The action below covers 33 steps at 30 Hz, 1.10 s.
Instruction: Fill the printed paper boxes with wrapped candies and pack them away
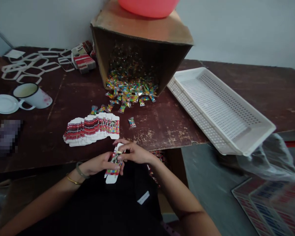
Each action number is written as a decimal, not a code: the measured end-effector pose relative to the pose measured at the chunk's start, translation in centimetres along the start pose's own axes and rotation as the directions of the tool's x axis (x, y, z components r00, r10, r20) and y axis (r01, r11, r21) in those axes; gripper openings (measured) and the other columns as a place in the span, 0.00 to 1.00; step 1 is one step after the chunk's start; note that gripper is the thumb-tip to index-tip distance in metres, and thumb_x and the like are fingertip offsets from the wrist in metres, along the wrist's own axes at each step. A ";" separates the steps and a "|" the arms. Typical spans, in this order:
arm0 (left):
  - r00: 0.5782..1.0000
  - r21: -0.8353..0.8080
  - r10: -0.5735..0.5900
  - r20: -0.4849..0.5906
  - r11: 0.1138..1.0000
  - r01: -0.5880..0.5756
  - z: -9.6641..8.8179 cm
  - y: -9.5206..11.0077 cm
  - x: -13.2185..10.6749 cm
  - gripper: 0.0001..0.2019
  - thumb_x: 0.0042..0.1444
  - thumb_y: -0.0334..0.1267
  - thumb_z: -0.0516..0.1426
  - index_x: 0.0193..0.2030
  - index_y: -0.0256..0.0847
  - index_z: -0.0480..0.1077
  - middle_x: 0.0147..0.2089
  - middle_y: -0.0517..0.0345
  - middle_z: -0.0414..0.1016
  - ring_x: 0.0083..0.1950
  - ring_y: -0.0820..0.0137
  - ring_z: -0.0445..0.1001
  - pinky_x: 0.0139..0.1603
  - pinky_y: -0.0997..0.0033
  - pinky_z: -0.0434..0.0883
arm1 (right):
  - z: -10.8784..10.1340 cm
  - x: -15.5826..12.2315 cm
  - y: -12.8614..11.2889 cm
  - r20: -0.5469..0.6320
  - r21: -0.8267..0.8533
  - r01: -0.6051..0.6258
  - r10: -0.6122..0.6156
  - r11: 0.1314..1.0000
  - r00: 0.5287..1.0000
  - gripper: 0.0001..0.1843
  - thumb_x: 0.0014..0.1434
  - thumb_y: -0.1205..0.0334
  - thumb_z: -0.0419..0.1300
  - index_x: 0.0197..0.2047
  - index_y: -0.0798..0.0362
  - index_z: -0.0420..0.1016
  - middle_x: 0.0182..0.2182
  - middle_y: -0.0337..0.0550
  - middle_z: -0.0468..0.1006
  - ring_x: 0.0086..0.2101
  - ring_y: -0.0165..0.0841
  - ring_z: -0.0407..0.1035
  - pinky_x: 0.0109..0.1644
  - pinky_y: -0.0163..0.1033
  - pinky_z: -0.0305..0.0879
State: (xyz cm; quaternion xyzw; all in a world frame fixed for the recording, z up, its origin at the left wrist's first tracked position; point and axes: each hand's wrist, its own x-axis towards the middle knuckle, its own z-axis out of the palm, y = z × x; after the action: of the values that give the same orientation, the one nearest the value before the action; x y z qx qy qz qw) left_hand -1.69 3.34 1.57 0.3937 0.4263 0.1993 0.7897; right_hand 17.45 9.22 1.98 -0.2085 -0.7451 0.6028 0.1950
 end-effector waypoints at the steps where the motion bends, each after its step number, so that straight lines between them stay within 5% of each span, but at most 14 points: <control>1: 1.000 0.071 0.013 -0.026 0.997 -0.011 0.0 -0.2 0.1 0.10 0.45 0.39 0.65 0.31 0.36 0.73 0.27 0.56 0.77 0.27 0.68 0.73 0.28 0.71 0.69 | -0.2 -0.4 -0.2 0.008 0.024 -0.005 0.005 1.000 1.000 0.09 0.60 0.58 0.62 0.33 0.55 0.76 0.50 0.46 0.71 0.52 0.35 0.66 0.56 0.39 0.60; 5: 0.911 0.242 0.164 -0.377 0.967 -0.074 1.1 -2.2 0.9 0.12 0.50 0.43 0.62 0.24 0.37 0.68 0.20 0.64 0.68 0.21 0.73 0.67 0.23 0.74 0.64 | 1.8 -2.3 -0.4 -0.278 0.028 -0.151 0.153 0.988 0.948 0.07 0.64 0.61 0.57 0.43 0.53 0.73 0.39 0.42 0.75 0.42 0.32 0.70 0.50 0.38 0.64; 10: 0.783 0.258 0.378 -0.495 0.924 -0.283 3.1 -3.4 -0.4 0.18 0.57 0.41 0.59 0.52 0.44 0.61 0.42 0.56 0.77 0.41 0.65 0.77 0.40 0.69 0.72 | 5.7 -4.5 0.1 -0.456 0.350 -0.169 0.325 0.921 0.828 0.23 0.60 0.56 0.61 0.55 0.49 0.59 0.37 0.39 0.77 0.33 0.29 0.71 0.38 0.34 0.67; 12: 0.786 0.294 0.406 -0.466 0.909 -0.296 3.5 -3.4 -1.6 0.21 0.56 0.39 0.60 0.55 0.45 0.59 0.44 0.54 0.78 0.43 0.64 0.78 0.43 0.68 0.72 | 6.3 -5.1 0.3 -0.398 0.588 -0.130 0.426 0.798 0.813 0.20 0.60 0.50 0.59 0.50 0.49 0.61 0.27 0.34 0.74 0.24 0.27 0.68 0.28 0.31 0.64; 15: 0.876 0.317 0.325 -0.356 0.924 -0.214 3.4 -3.8 -3.3 0.16 0.56 0.39 0.60 0.51 0.46 0.65 0.41 0.56 0.80 0.41 0.63 0.78 0.42 0.68 0.72 | 6.5 -5.8 0.8 -0.148 0.870 -0.148 0.535 0.470 0.832 0.17 0.56 0.49 0.63 0.40 0.52 0.65 0.20 0.30 0.67 0.19 0.23 0.62 0.23 0.27 0.59; 17: 0.918 0.358 0.269 -0.291 0.920 -0.156 3.2 -4.3 -4.2 0.12 0.55 0.39 0.61 0.46 0.46 0.71 0.38 0.58 0.80 0.40 0.63 0.78 0.42 0.68 0.72 | 6.6 -5.9 1.2 0.057 0.926 -0.246 0.538 0.287 0.841 0.17 0.47 0.58 0.69 0.36 0.54 0.68 0.21 0.30 0.66 0.19 0.19 0.59 0.23 0.25 0.58; 19: 0.932 0.414 0.241 -0.270 0.903 -0.114 3.1 -4.8 -5.0 0.06 0.55 0.40 0.60 0.39 0.45 0.75 0.36 0.58 0.81 0.38 0.63 0.77 0.42 0.69 0.70 | 6.9 -5.8 1.5 0.190 0.903 -0.358 0.527 0.238 0.829 0.18 0.42 0.64 0.71 0.37 0.55 0.71 0.22 0.30 0.68 0.19 0.18 0.58 0.22 0.24 0.58; 22: 0.931 0.336 0.192 -0.311 0.938 -0.081 3.3 -5.2 -5.5 0.08 0.55 0.41 0.60 0.42 0.45 0.75 0.34 0.58 0.81 0.37 0.64 0.77 0.40 0.70 0.70 | 7.8 -5.5 1.3 0.165 0.798 -0.433 0.539 0.419 0.826 0.16 0.43 0.64 0.69 0.37 0.56 0.75 0.26 0.33 0.72 0.20 0.20 0.62 0.24 0.27 0.62; 25: 0.939 0.069 0.042 -0.341 0.997 -0.020 3.3 -5.3 -5.0 0.27 0.53 0.40 0.61 0.60 0.46 0.62 0.38 0.57 0.81 0.39 0.64 0.78 0.40 0.69 0.71 | 8.6 -5.4 0.4 -0.100 0.534 -0.327 0.442 0.779 0.891 0.10 0.52 0.62 0.65 0.38 0.54 0.79 0.34 0.38 0.75 0.30 0.26 0.69 0.34 0.32 0.68; 27: 0.951 -0.069 -0.091 -0.294 0.995 0.074 3.0 -5.4 -4.7 0.31 0.53 0.39 0.61 0.64 0.45 0.59 0.46 0.52 0.81 0.44 0.62 0.78 0.40 0.69 0.72 | 8.9 -5.4 -0.1 -0.213 0.296 -0.219 0.288 0.930 0.934 0.09 0.59 0.60 0.61 0.39 0.53 0.81 0.39 0.41 0.76 0.40 0.30 0.71 0.45 0.36 0.68; 29: 0.956 -0.147 -0.166 -0.241 0.980 0.133 2.5 -5.7 -4.5 0.27 0.53 0.39 0.60 0.61 0.44 0.65 0.53 0.48 0.78 0.51 0.59 0.76 0.43 0.67 0.72 | 9.0 -5.4 -0.3 -0.243 0.176 -0.174 0.214 0.969 0.946 0.11 0.63 0.60 0.58 0.39 0.53 0.82 0.39 0.43 0.78 0.43 0.32 0.71 0.50 0.38 0.66; 33: 0.983 -0.276 -0.151 -0.102 0.954 0.118 1.3 -5.9 -5.1 0.24 0.54 0.38 0.61 0.60 0.44 0.68 0.60 0.46 0.73 0.59 0.56 0.72 0.55 0.60 0.69 | 9.3 -5.2 0.3 -0.273 0.166 -0.266 0.304 0.949 0.913 0.09 0.60 0.60 0.61 0.40 0.54 0.82 0.35 0.42 0.81 0.37 0.31 0.74 0.44 0.36 0.69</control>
State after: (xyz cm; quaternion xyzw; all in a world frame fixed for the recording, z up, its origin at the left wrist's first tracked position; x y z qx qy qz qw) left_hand -3.57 -4.20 -0.03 0.2399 0.4688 0.2246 0.8199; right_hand 16.82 -1.17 -0.31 -0.3900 -0.6296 0.6325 0.2266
